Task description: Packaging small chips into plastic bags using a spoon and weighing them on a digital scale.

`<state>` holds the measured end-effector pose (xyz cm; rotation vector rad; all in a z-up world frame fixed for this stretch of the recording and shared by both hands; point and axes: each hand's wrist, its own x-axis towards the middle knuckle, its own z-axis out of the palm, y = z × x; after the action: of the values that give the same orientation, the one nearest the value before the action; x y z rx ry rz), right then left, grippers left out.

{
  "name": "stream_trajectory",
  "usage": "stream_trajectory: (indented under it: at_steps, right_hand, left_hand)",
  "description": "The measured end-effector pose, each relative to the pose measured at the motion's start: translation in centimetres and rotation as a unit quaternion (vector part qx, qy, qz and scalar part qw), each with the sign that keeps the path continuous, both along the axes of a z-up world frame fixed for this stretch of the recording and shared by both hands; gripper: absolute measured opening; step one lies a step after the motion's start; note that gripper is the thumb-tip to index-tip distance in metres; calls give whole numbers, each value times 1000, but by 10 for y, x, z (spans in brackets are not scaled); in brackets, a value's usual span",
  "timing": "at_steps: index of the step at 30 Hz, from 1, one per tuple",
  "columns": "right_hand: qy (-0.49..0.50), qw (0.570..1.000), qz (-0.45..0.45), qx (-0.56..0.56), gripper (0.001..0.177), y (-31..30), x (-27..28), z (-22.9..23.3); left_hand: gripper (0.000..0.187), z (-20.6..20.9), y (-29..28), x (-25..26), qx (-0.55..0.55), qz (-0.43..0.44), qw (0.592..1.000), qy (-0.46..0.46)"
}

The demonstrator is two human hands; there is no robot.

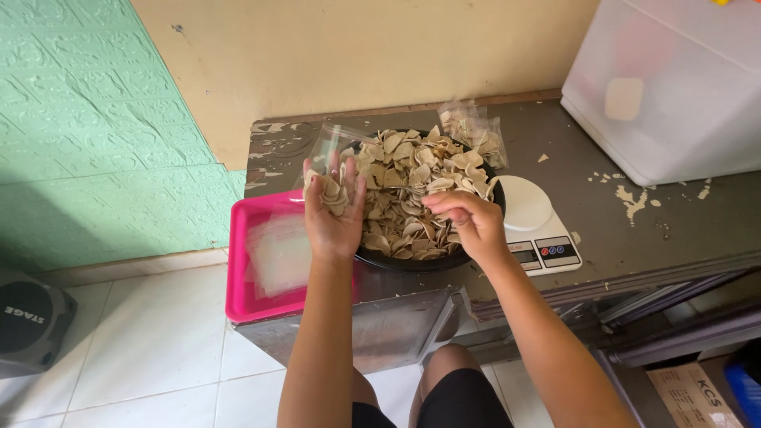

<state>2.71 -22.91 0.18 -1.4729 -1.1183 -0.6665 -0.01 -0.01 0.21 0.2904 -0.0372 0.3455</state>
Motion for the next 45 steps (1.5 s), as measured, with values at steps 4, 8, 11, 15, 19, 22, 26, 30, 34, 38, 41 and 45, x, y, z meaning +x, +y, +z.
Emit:
stream_trajectory:
  at_steps: [4, 8, 11, 15, 19, 22, 26, 30, 34, 38, 41, 45]
  right_hand:
    - [-16, 999, -29, 32, 46, -5, 3, 2]
    - [-29, 999, -23, -1, 38, -2, 3, -1]
    - [-37, 998, -20, -42, 33, 1, 1, 1]
    - [-21, 998, -10, -63, 28, 4, -2, 5]
    - [10, 1000, -2, -26, 35, -2, -2, 3]
    - [61, 998, -11, 15, 40, -5, -1, 1]
    - [143, 987, -47, 55, 41, -7, -3, 8]
    - [264, 960, -43, 78, 38, -5, -2, 12]
    - [336, 931, -67, 127, 40, -7, 8, 10]
    - [402, 910, -58, 77, 40, -3, 14, 11]
    - [439, 896, -45, 48, 39, -2, 19, 14]
    - [500, 862, -62, 55, 37, -3, 27, 11]
  left_hand:
    - [57, 2, -1, 0, -4, -6, 1000, 6]
    - [57, 1, 0, -1, -4, -6, 1000, -5]
    - [58, 0, 0, 0, -2, -8, 1000, -9]
    - [58, -2, 0, 0, 0, -6, 1000, -8]
    - [56, -1, 0, 0, -18, -3, 1000, -14]
    - [56, 0, 0, -2, -20, 0, 1000, -16]
    - [57, 3, -3, -3, -19, -2, 1000, -6]
    - [57, 3, -2, -3, -20, -3, 1000, -5]
    - [55, 3, -2, -2, -21, -7, 1000, -4]
    - [55, 3, -3, -2, -20, 1, 1000, -4]
    - [55, 2, -2, 0, -20, -4, 1000, -9]
    - [56, 2, -1, 0, -13, -6, 1000, -4]
